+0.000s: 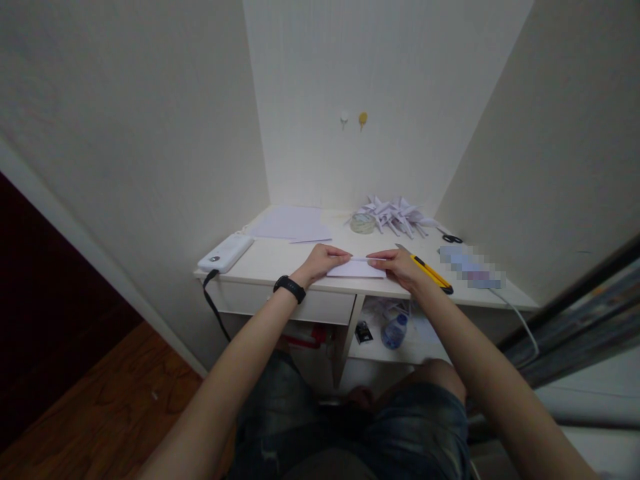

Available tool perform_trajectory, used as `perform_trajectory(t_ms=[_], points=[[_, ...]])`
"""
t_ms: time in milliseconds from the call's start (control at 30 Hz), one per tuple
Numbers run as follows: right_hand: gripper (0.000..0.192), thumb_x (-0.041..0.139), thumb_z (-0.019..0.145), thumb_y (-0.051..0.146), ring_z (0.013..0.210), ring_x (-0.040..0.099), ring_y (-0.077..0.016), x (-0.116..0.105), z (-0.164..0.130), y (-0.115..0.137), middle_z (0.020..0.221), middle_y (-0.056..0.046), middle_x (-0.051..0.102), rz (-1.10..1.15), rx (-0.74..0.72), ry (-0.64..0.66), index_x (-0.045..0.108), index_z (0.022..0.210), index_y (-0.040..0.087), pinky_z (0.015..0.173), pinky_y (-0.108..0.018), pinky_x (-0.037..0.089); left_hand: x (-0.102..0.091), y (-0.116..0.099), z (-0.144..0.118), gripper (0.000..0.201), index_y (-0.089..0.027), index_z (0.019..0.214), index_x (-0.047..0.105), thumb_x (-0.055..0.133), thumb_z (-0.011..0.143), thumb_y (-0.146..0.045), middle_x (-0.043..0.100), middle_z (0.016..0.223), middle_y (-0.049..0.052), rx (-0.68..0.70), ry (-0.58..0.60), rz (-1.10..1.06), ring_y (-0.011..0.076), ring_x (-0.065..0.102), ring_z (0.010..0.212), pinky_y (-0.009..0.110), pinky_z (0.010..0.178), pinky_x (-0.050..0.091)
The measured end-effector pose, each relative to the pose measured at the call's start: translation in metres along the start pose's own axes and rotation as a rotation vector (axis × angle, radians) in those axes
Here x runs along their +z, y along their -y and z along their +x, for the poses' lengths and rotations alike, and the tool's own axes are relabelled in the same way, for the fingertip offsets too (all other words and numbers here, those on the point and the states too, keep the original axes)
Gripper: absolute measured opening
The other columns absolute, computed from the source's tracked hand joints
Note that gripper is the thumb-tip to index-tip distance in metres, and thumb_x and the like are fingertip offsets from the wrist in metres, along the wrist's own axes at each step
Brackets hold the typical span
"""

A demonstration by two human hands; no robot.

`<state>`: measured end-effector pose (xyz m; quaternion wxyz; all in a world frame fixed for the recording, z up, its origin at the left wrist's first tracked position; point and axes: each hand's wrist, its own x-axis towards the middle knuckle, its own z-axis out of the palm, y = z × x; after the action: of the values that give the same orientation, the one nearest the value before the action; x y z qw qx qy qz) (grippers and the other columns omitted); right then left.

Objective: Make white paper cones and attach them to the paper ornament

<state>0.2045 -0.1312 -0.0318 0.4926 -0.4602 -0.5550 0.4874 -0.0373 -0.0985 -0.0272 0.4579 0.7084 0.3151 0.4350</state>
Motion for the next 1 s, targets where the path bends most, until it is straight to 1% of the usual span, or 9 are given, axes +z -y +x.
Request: perform_trajectory(t_ms=[133,300,400,500,667,833,1000], points=[[0.043,0.092,0.045,0.033,0.069,0.058,-0.0168,0.0012,-0.0014,0.0028,0.079,-0.007,0.074,0.007,0.001,-0.003,0.081,0.083,0.017,0.063,-0.030,0.042,-0.0008,0.0016,0.0009,0.036,-0.011,0.091,0.080,0.081,0.068,-0.038,0.077,0.086,0.011,0.000,0.005,0.009,0.0175,0.063,0.073,0.030,0.072,0.047],[0.042,0.091,0.046,0.035,0.067,0.057,-0.0157,0.0033,-0.0033,0.0058,0.075,-0.005,0.072,0.029,0.021,-0.009,0.081,0.083,0.017,0.061,-0.030,0.040,-0.0012,0.0022,0.0009,0.040,-0.011,0.096,0.079,0.083,0.065,-0.036,0.077,0.090,0.011,-0.027,0.015,0.024,0.0186,0.065,0.075,0.029,0.071,0.047],[0.043,0.092,0.048,0.037,0.067,0.055,-0.0149,0.0034,-0.0031,0.0050,0.074,-0.004,0.071,0.044,0.010,-0.012,0.081,0.085,0.018,0.061,-0.029,0.039,-0.0005,0.0006,0.0000,0.041,-0.011,0.098,0.079,0.083,0.065,-0.036,0.077,0.092,0.012,-0.040,0.009,0.014,0.0192,0.066,0.077,0.029,0.072,0.047],[0.043,0.092,0.049,0.040,0.067,0.055,-0.0150,0.0027,-0.0019,0.0037,0.073,-0.004,0.071,0.039,-0.009,-0.009,0.081,0.084,0.018,0.061,-0.029,0.039,0.0000,-0.0018,-0.0009,0.039,-0.011,0.097,0.079,0.082,0.067,-0.037,0.077,0.093,0.012,-0.025,0.007,0.015,0.0191,0.066,0.079,0.029,0.074,0.047],[0.040,0.091,0.050,0.044,0.069,0.056,-0.0158,0.0016,0.0000,0.0020,0.074,-0.004,0.072,0.054,-0.026,-0.001,0.080,0.078,0.018,0.064,-0.030,0.041,-0.0002,-0.0030,-0.0012,0.039,-0.011,0.096,0.079,0.081,0.068,-0.038,0.077,0.093,0.012,-0.019,0.003,0.043,0.0197,0.066,0.079,0.031,0.076,0.048],[0.040,0.092,0.049,0.044,0.067,0.057,-0.0158,0.0031,-0.0019,0.0031,0.073,-0.004,0.072,0.066,-0.023,0.007,0.079,0.075,0.017,0.064,-0.030,0.042,-0.0008,-0.0028,-0.0012,0.039,-0.011,0.097,0.079,0.080,0.069,-0.039,0.077,0.095,0.013,-0.016,0.012,0.065,0.0213,0.067,0.081,0.032,0.078,0.049],[0.042,0.092,0.046,0.045,0.067,0.058,-0.0171,0.0039,-0.0035,0.0050,0.073,-0.005,0.072,0.040,-0.011,-0.015,0.079,0.076,0.017,0.063,-0.031,0.042,-0.0015,-0.0026,-0.0016,0.040,-0.011,0.098,0.079,0.079,0.070,-0.039,0.077,0.097,0.013,0.002,0.018,0.078,0.0223,0.067,0.085,0.032,0.080,0.049]])
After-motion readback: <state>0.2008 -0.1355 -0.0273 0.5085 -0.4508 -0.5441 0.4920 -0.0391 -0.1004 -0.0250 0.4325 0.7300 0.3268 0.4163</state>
